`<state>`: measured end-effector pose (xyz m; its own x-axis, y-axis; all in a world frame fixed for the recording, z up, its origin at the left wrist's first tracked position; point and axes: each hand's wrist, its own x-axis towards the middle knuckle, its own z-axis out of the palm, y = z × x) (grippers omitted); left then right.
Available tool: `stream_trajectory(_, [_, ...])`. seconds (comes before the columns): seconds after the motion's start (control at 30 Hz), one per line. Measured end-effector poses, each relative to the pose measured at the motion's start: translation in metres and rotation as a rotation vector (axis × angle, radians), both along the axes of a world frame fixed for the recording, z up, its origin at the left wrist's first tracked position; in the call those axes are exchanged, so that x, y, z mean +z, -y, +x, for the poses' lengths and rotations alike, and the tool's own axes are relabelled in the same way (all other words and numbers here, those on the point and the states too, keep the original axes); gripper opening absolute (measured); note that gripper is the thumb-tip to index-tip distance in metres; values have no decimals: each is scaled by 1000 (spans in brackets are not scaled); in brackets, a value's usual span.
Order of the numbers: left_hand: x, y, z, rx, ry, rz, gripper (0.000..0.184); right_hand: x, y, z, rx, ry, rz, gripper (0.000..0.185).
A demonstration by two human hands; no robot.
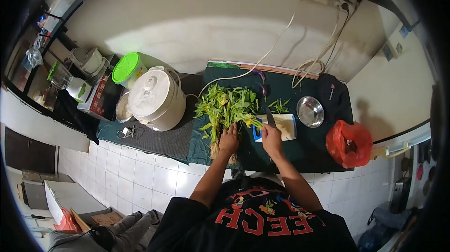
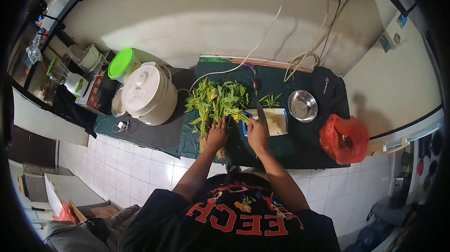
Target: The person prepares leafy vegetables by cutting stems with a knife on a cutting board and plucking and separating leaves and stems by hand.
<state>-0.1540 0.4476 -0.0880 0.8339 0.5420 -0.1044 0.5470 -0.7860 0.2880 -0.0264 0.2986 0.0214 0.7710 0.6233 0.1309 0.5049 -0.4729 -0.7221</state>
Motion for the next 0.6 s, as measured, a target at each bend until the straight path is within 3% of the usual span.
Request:
stream_trajectory(0.07, [-3, 2, 4, 2, -28, 2, 74, 28, -1, 10, 61, 171, 155, 21])
stream_trajectory(0.37, [-33, -5, 12, -25, -97, 79, 72, 193, -9, 45, 54, 414, 295, 20])
stream_trajectory(0.5, [-16, -4, 7, -24, -67, 49, 69, 231, 1, 51, 60, 525, 452, 20])
stream_trajectory(0.6, [-22, -6, 7, -44, -118, 93, 67, 254, 17, 52, -41, 443, 419, 20])
